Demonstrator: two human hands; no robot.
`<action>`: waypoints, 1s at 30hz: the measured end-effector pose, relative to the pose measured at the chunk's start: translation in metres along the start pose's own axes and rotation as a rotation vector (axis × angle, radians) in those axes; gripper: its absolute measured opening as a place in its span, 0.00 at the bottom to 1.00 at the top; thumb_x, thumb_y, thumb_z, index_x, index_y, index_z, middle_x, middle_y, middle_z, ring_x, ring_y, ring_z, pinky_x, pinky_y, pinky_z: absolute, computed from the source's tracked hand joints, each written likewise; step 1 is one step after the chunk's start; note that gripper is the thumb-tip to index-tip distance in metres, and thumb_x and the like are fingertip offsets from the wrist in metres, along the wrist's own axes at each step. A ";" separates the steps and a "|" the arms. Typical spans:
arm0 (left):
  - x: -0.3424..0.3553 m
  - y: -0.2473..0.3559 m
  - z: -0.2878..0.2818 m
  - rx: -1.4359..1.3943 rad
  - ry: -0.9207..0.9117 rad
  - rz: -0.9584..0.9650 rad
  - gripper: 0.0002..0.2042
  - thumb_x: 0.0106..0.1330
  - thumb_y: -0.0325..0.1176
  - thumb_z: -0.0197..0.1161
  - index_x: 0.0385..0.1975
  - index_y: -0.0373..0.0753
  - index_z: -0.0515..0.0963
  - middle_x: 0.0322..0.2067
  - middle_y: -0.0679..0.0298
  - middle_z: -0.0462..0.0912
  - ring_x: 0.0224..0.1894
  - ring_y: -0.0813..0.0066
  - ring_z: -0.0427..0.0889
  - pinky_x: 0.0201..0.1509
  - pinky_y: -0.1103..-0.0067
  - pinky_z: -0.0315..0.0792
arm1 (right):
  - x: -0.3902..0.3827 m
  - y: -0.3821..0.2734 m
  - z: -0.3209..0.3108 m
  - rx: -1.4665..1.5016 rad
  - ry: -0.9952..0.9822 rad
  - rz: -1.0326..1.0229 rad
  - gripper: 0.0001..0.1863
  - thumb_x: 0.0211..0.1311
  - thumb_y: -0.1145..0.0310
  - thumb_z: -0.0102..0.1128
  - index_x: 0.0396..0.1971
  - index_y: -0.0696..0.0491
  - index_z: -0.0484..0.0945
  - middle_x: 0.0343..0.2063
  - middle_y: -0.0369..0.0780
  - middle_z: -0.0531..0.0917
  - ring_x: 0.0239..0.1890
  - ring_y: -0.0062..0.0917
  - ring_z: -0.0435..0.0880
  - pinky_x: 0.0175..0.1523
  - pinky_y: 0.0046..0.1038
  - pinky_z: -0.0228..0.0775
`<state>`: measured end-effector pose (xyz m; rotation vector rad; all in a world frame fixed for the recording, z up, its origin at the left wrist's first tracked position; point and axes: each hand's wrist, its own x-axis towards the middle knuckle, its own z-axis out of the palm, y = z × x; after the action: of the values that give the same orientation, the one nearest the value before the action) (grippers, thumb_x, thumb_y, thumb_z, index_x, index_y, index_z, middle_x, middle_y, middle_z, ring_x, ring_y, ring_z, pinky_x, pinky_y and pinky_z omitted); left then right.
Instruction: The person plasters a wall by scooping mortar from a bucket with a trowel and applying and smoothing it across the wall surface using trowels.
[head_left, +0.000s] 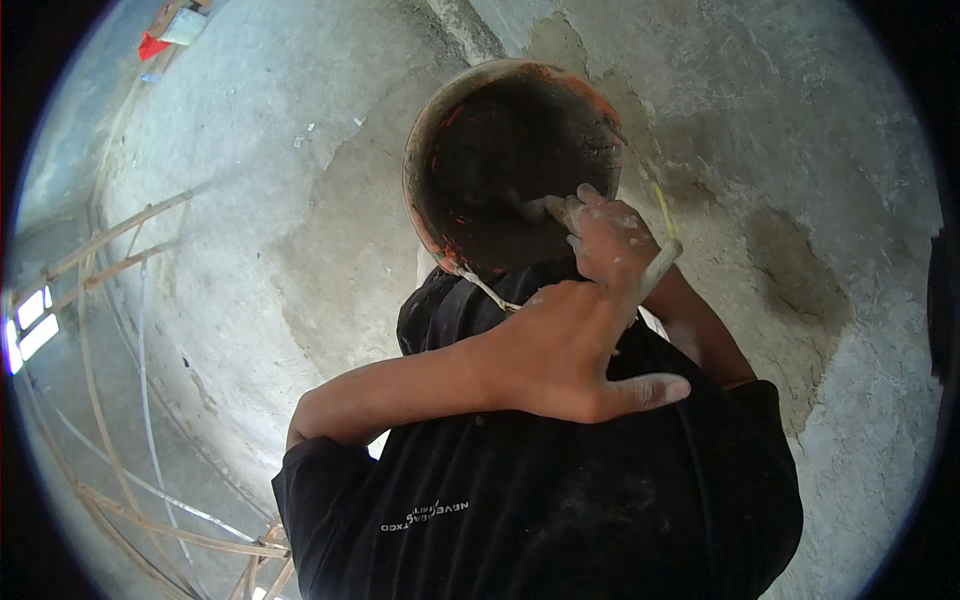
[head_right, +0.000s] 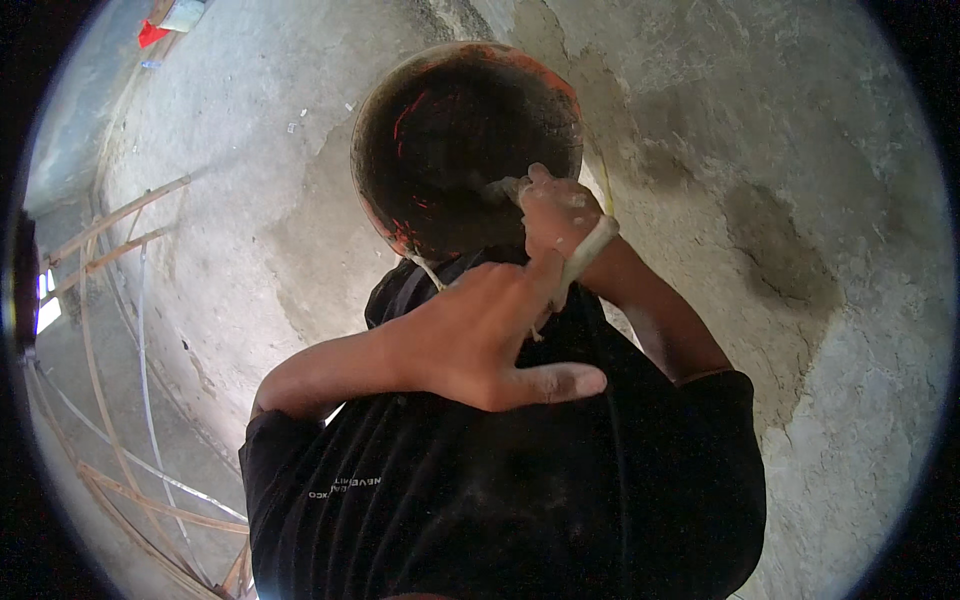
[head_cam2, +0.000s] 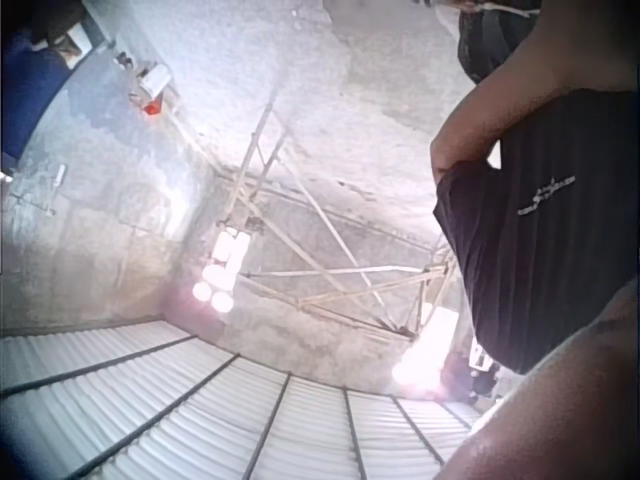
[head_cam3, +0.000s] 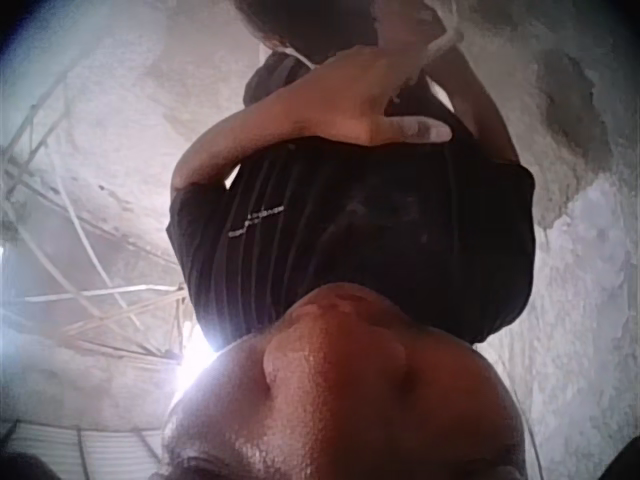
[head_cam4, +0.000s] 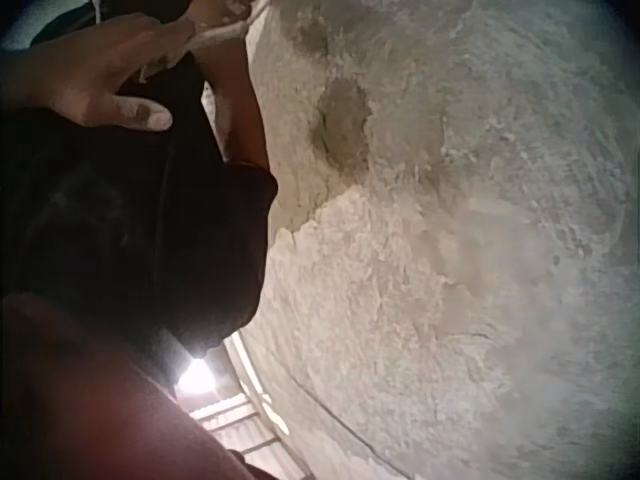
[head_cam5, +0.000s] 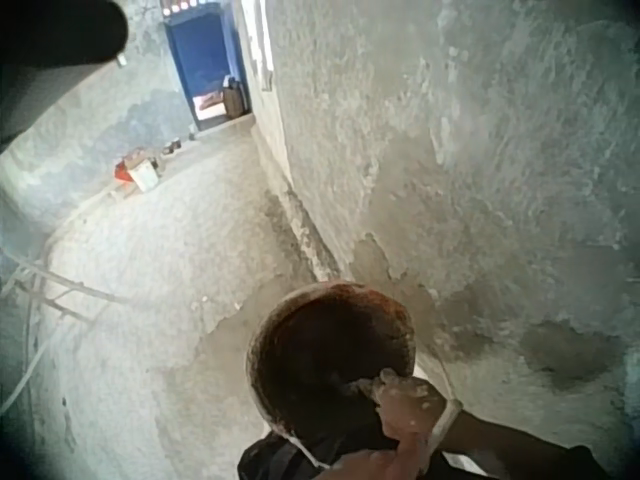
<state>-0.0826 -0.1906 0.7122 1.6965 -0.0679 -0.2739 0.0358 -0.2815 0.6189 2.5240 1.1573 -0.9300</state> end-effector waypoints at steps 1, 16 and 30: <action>-0.001 0.003 -0.002 0.117 -0.087 -0.011 0.31 0.56 0.55 0.65 0.33 0.27 0.65 0.19 0.50 0.72 0.22 0.58 0.76 0.27 0.70 0.69 | 0.000 0.008 0.005 0.117 0.111 -0.134 0.16 0.49 0.68 0.63 0.38 0.62 0.79 0.44 0.52 0.76 0.50 0.48 0.77 0.53 0.38 0.72; 0.005 0.000 0.000 0.004 -0.153 -0.018 0.28 0.59 0.49 0.64 0.38 0.27 0.62 0.24 0.57 0.68 0.25 0.69 0.69 0.29 0.74 0.65 | 0.008 0.011 0.033 0.288 0.623 -0.426 0.12 0.48 0.75 0.57 0.35 0.59 0.76 0.32 0.48 0.81 0.39 0.42 0.81 0.43 0.37 0.73; 0.009 -0.004 -0.019 -0.075 -0.054 -0.015 0.30 0.59 0.53 0.63 0.39 0.27 0.63 0.23 0.53 0.71 0.24 0.66 0.74 0.29 0.72 0.68 | 0.060 0.005 0.039 0.497 0.261 -0.411 0.21 0.44 0.65 0.67 0.42 0.53 0.80 0.33 0.48 0.82 0.41 0.43 0.81 0.50 0.39 0.71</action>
<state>-0.0704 -0.1737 0.7088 1.6162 -0.0842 -0.3301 0.0509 -0.2651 0.5505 2.9198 1.7632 -1.1213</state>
